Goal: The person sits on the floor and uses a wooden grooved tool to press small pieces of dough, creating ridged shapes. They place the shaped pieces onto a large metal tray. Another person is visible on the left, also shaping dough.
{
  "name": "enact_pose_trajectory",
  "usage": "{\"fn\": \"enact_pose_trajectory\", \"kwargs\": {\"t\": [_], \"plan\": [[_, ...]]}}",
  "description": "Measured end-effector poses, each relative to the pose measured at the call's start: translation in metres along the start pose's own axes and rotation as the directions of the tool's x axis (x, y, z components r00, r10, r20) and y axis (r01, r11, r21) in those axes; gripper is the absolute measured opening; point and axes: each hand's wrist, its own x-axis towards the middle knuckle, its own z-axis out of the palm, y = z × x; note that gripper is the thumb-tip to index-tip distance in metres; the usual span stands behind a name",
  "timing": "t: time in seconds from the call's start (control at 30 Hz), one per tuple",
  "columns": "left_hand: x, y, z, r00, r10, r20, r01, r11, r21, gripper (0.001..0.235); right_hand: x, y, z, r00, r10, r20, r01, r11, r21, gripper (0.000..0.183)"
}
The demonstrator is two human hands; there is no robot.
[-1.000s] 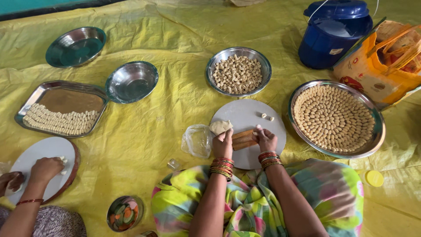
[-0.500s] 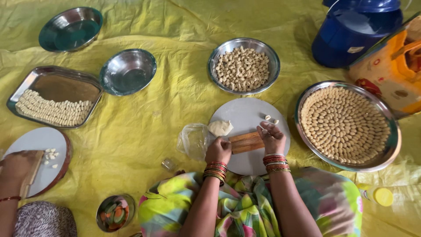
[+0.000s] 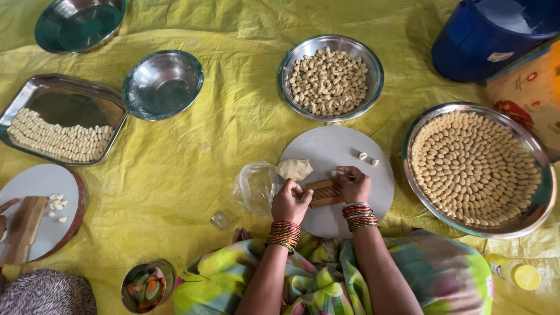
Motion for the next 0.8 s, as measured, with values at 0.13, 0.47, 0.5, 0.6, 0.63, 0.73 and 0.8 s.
{"fn": "enact_pose_trajectory", "kwargs": {"t": [0.13,0.47,0.5,0.6,0.63,0.73,0.8], "plan": [[0.004,0.003,-0.01,0.998,0.048,-0.041,-0.038,0.976,0.214,0.046,0.002,0.014,-0.002,0.999,0.038,-0.012,-0.038,0.998,-0.057,0.013],[0.005,-0.012,-0.009,0.999,-0.02,0.046,-0.005,0.871,0.491,0.058,0.004,0.022,-0.012,0.986,0.161,-0.04,-0.155,0.981,0.119,0.012],[0.005,-0.012,-0.008,0.997,-0.042,0.061,0.008,0.881,0.473,0.059,0.003,0.018,-0.012,0.982,0.182,-0.054,-0.174,0.977,0.126,0.016],[0.004,-0.012,-0.008,0.995,-0.07,0.071,0.034,0.907,0.42,0.07,0.001,0.009,-0.01,0.973,0.217,-0.079,-0.203,0.967,0.156,0.021],[0.004,-0.012,-0.007,0.997,-0.044,0.062,0.014,0.908,0.419,0.069,0.001,0.006,-0.01,0.974,0.214,-0.077,-0.198,0.965,0.169,0.021],[0.003,-0.019,-0.001,1.0,0.011,0.027,-0.02,0.93,0.367,0.07,-0.001,0.004,-0.01,0.975,0.205,-0.083,-0.187,0.964,0.186,0.021],[0.006,-0.028,0.006,1.0,0.021,-0.01,-0.018,0.965,0.263,0.074,-0.003,0.004,-0.01,0.975,0.194,-0.103,-0.174,0.969,0.177,0.02]]}}
